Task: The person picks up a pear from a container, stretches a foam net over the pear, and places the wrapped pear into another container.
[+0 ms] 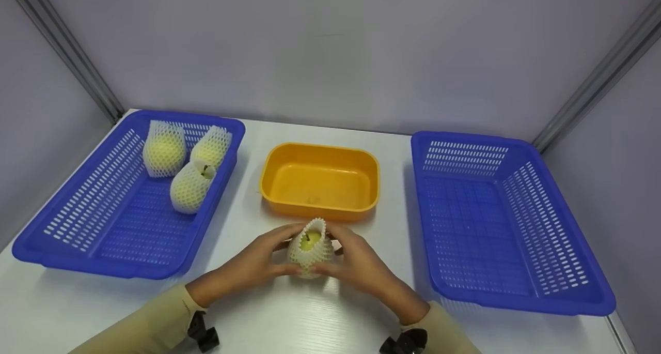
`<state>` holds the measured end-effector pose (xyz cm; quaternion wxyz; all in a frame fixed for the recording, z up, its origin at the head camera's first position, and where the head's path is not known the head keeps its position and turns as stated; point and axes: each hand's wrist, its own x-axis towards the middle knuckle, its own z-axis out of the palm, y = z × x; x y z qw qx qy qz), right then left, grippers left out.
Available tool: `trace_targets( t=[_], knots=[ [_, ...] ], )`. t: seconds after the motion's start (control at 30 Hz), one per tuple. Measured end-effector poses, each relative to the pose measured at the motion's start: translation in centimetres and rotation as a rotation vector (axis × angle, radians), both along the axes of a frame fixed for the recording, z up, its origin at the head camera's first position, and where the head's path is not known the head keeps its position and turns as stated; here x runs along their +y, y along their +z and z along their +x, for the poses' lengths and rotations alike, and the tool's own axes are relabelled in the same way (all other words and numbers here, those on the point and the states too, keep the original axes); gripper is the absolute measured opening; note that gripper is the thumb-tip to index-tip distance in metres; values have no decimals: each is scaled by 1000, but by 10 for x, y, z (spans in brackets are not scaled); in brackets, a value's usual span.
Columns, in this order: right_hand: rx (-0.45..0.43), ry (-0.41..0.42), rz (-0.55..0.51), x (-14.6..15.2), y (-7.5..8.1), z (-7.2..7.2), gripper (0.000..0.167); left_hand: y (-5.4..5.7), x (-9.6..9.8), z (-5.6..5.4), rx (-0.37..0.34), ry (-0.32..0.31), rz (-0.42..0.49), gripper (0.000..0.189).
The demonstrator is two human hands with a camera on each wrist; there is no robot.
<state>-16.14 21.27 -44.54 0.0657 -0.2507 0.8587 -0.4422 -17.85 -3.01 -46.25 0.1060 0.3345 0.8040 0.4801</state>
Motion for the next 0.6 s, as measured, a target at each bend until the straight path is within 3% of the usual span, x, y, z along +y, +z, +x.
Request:
trace_targets(
  t=[0.2,0.4,0.6],
  knots=[
    [-51,8,2,-2,-4,-2,73,-9,-5,-4,-108,2,26,82],
    [-126,11,11,-1,-7,-3,79,-9,-5,-4,-118,5,-9,82],
    [-137,-24,-46,-1,-13,-2,79,-9,-3,-6,-125,5,7,77]
  ],
)
